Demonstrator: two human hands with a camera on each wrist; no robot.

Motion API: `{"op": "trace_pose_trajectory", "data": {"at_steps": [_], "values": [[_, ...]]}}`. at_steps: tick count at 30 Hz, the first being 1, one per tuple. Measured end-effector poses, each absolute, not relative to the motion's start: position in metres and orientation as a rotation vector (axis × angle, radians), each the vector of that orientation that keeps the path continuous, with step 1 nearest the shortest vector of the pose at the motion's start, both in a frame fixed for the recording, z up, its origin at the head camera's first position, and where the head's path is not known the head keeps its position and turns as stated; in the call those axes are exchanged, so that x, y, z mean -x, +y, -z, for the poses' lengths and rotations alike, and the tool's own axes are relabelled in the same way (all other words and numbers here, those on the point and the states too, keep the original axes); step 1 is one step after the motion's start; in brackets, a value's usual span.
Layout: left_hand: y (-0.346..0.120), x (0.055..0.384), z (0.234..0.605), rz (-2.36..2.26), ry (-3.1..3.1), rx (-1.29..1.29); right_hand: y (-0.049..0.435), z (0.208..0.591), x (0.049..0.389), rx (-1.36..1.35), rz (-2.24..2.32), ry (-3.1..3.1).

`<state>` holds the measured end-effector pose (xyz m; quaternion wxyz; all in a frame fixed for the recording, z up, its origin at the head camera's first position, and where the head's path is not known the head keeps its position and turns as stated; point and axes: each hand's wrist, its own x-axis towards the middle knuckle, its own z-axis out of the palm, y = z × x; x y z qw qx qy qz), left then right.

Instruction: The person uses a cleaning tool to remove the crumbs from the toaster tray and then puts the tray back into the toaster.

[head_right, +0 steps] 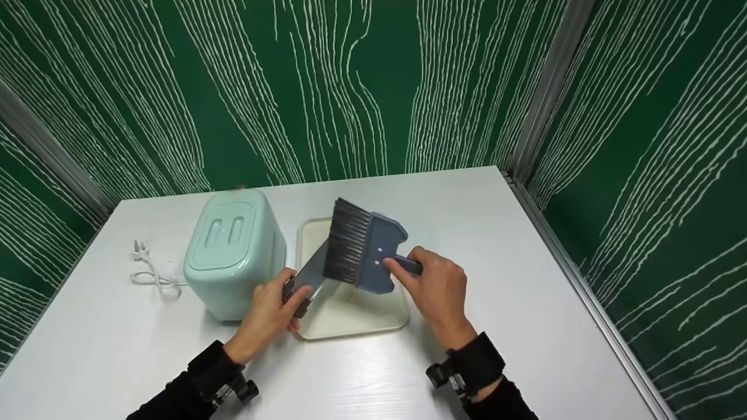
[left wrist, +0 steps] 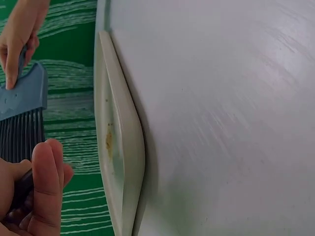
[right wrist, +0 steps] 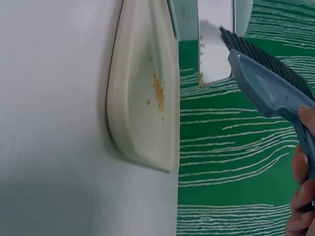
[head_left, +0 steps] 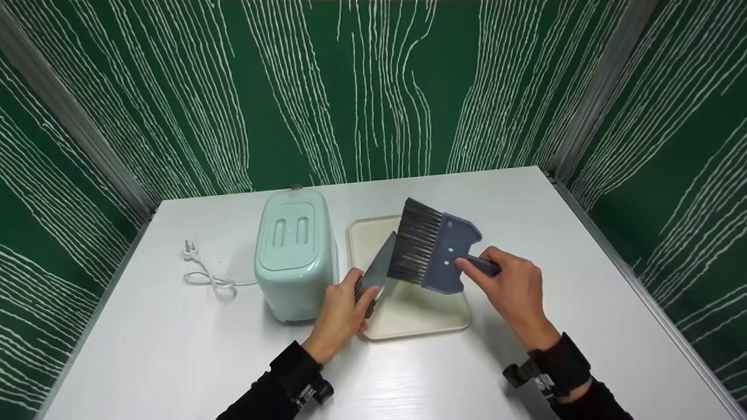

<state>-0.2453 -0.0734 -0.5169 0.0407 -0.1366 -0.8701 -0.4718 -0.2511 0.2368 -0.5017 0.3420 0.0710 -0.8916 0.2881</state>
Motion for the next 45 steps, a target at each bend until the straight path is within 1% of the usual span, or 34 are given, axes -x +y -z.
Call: {"op": "trace_pose_trajectory", "data": {"at_steps": [5,12,31,45], "values": [[-0.072,0.245,0.518,1.466,-2.660,0.398,0.227,0.504,0.244,-0.209,-0.803,-2.371],[-0.070,0.244,0.520,1.505,-2.643,0.419,0.223,0.513,0.245,-0.223,-0.705,-2.346],[-0.068,0.240,0.519,1.469,-2.678,0.475,0.251,0.522,0.260,-0.130,-0.471,-2.214],[-0.071,0.240,0.520,1.493,-2.703,0.474,0.256,0.512,0.261,-0.104,-0.501,-2.146]]}}
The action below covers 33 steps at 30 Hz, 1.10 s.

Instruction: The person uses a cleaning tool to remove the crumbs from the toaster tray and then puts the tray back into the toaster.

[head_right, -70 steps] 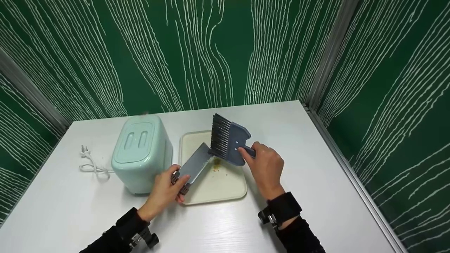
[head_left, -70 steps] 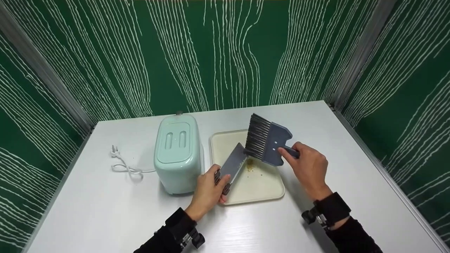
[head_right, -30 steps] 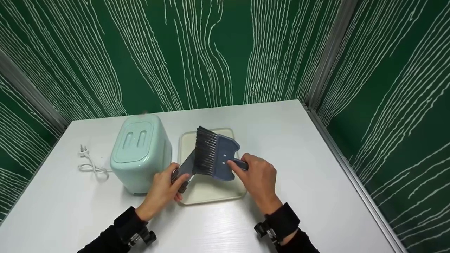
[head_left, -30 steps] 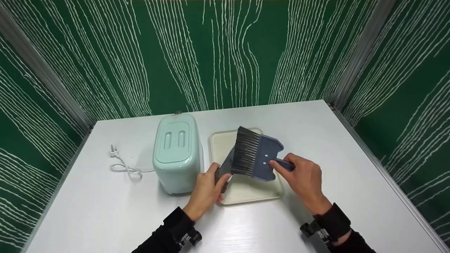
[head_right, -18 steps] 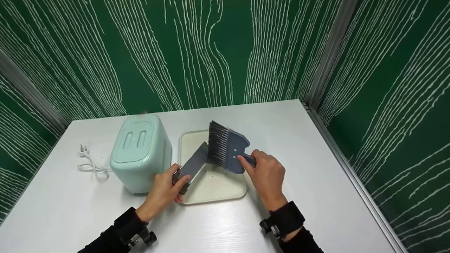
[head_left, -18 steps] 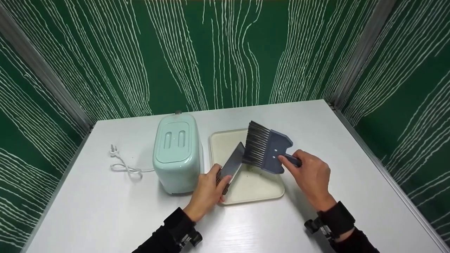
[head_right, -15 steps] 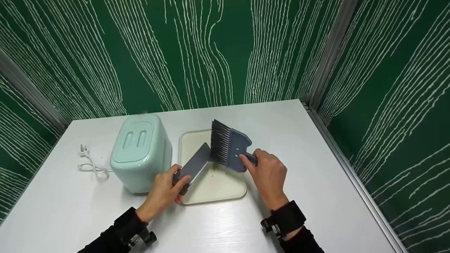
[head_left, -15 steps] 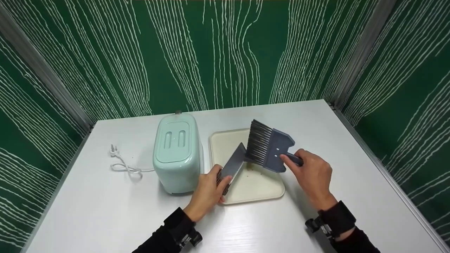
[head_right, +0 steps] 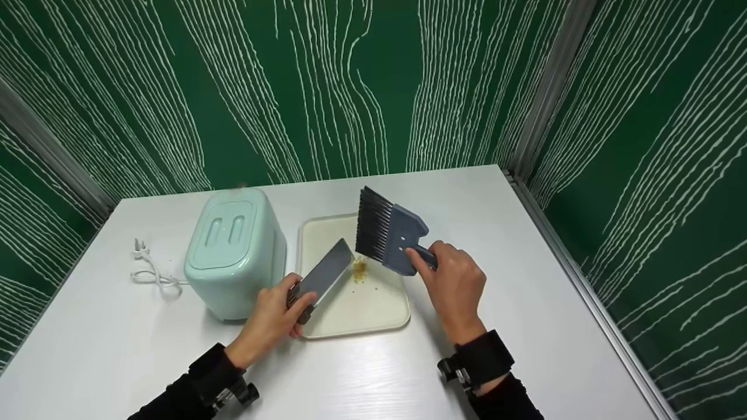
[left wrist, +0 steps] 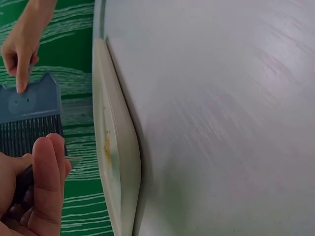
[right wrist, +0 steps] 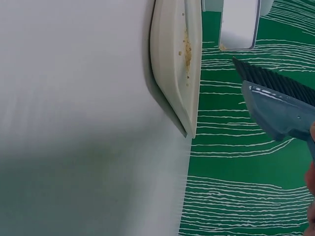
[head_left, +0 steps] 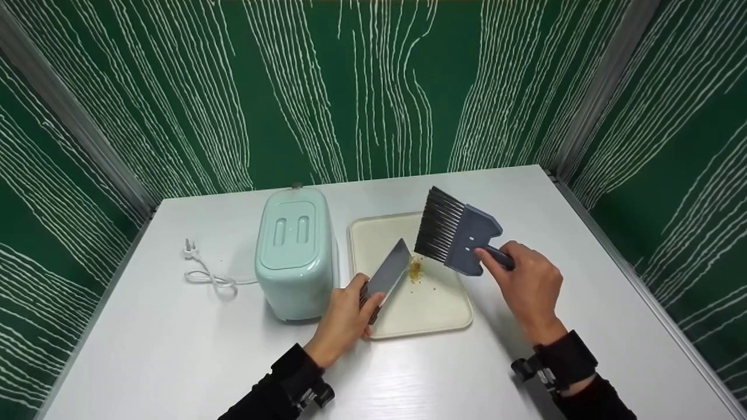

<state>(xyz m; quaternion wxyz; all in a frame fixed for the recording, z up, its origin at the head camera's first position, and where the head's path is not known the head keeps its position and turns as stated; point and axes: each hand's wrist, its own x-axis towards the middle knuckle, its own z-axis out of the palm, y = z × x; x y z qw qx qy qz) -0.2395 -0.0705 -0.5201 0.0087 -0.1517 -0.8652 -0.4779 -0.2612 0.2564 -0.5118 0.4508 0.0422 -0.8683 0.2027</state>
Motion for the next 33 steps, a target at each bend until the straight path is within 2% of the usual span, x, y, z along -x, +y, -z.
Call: {"op": "trace_pose_trajectory", "data": {"at_steps": [25,33], "values": [[-0.070,0.239,0.516,1.459,-2.708,0.526,0.258,0.523,0.260,-0.224,-0.400,-2.170],[-0.073,0.242,0.516,1.409,-2.684,0.507,0.268,0.511,0.252,-0.138,-0.622,-2.427]]}}
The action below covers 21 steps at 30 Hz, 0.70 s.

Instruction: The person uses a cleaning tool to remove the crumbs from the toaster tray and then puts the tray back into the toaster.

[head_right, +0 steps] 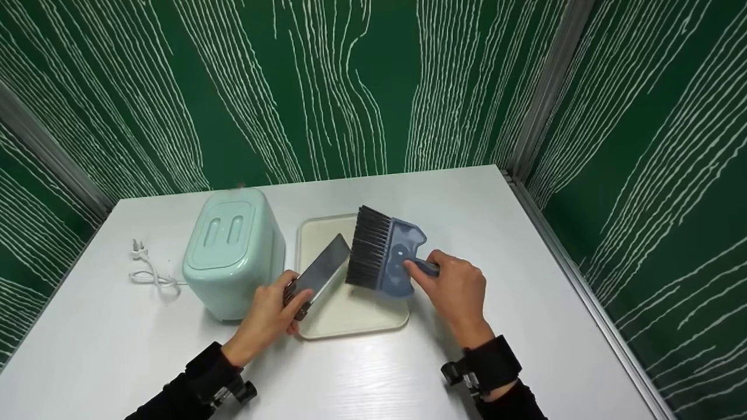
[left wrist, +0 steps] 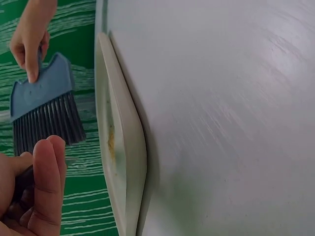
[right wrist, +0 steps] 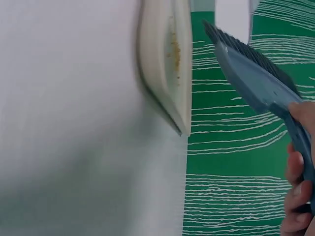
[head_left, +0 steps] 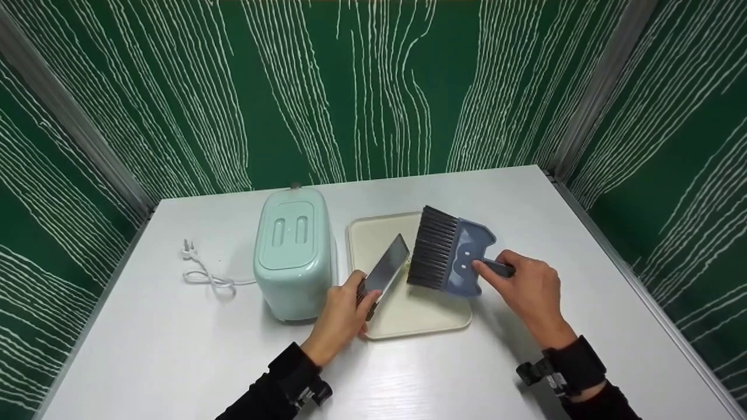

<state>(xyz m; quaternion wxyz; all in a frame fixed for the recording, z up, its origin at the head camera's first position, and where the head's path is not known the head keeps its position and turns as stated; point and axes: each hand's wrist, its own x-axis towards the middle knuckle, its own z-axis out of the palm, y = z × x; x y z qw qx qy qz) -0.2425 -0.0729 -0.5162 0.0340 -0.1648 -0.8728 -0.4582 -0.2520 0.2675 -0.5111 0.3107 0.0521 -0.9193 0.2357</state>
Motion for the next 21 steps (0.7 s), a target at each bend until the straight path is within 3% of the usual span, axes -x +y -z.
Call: {"op": "trace_pose_trajectory", "data": {"at_steps": [8,21], "values": [[-0.073,0.244,0.517,1.350,-2.674,0.512,0.266,0.499,0.242,-0.115,-0.910,-2.766],[-0.074,0.245,0.524,1.166,-2.652,0.673,0.249,0.503,0.236,-0.591,-1.017,-2.818]]}}
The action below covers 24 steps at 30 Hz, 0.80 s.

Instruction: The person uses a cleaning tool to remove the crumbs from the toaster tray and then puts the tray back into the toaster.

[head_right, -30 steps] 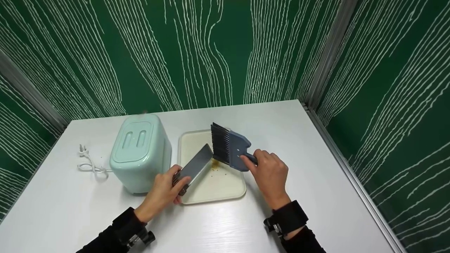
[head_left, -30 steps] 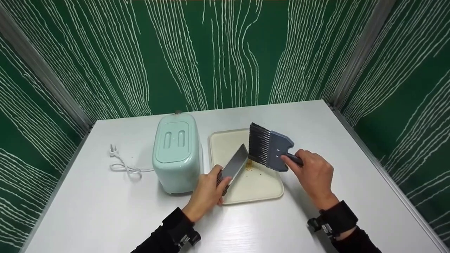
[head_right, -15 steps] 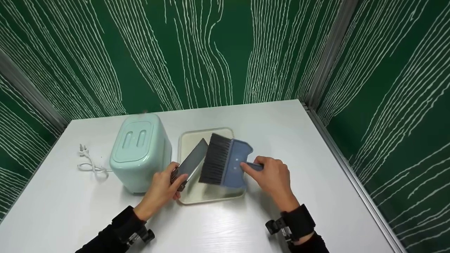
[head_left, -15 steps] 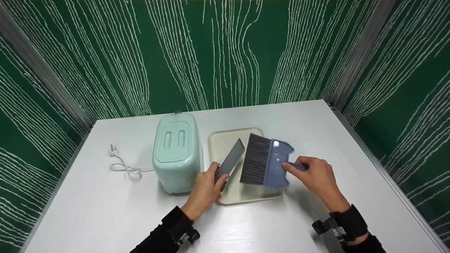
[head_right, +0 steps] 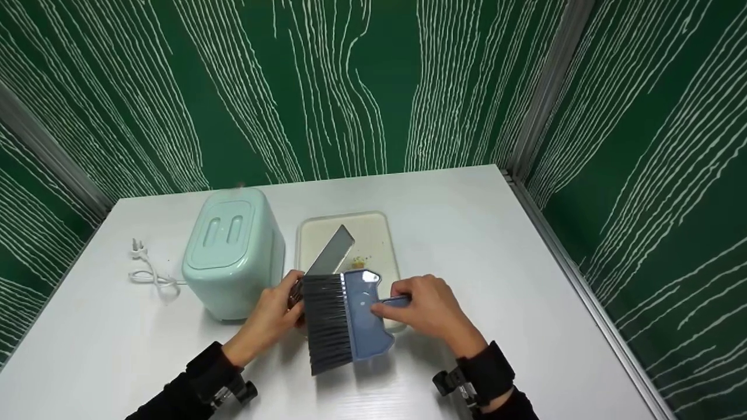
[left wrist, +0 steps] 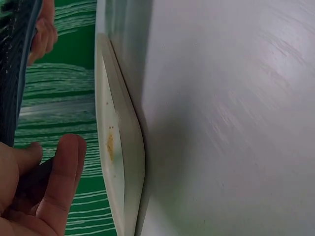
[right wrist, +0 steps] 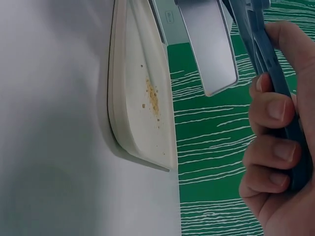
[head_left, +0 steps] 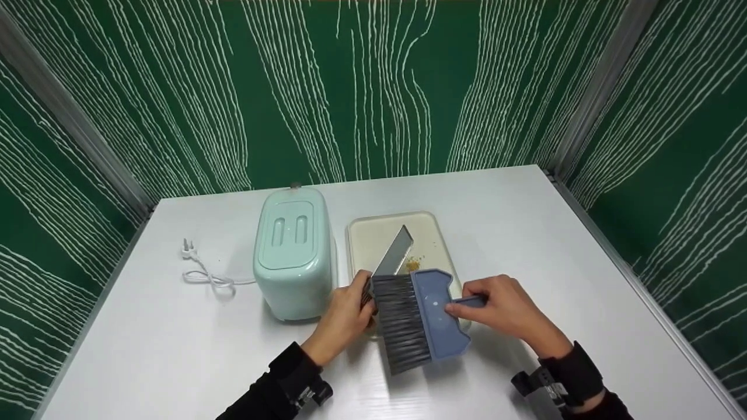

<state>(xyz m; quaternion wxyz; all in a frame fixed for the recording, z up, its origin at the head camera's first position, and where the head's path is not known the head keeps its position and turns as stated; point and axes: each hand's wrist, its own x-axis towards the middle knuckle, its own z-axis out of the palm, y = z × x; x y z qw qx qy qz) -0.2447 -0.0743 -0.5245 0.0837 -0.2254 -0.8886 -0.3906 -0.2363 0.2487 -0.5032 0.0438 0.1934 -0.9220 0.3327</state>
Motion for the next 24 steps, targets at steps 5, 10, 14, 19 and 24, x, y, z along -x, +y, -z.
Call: {"op": "trace_pose_trajectory", "data": {"at_steps": [5,10,14,19,24], "values": [[-0.0728,0.2436,0.5232,1.149,-2.688,0.690,0.2439,0.5045,0.2367,-0.612,-0.956,-2.846],[-0.0727,0.2425,0.5217,1.111,-2.688,0.715,0.2431,0.5072,0.2391,-0.586,-0.862,-2.878],[-0.0714,0.2421,0.5210,1.097,-2.677,0.747,0.2455,0.5088,0.2400,-0.521,-0.805,-2.881],[-0.0726,0.2428,0.5224,1.087,-2.668,0.758,0.2480,0.5105,0.2433,-0.446,-0.754,-2.856],[-0.0743,0.2426,0.5225,1.105,-2.673,0.763,0.2499,0.5095,0.2459,-0.330,-0.708,-2.861]]}}
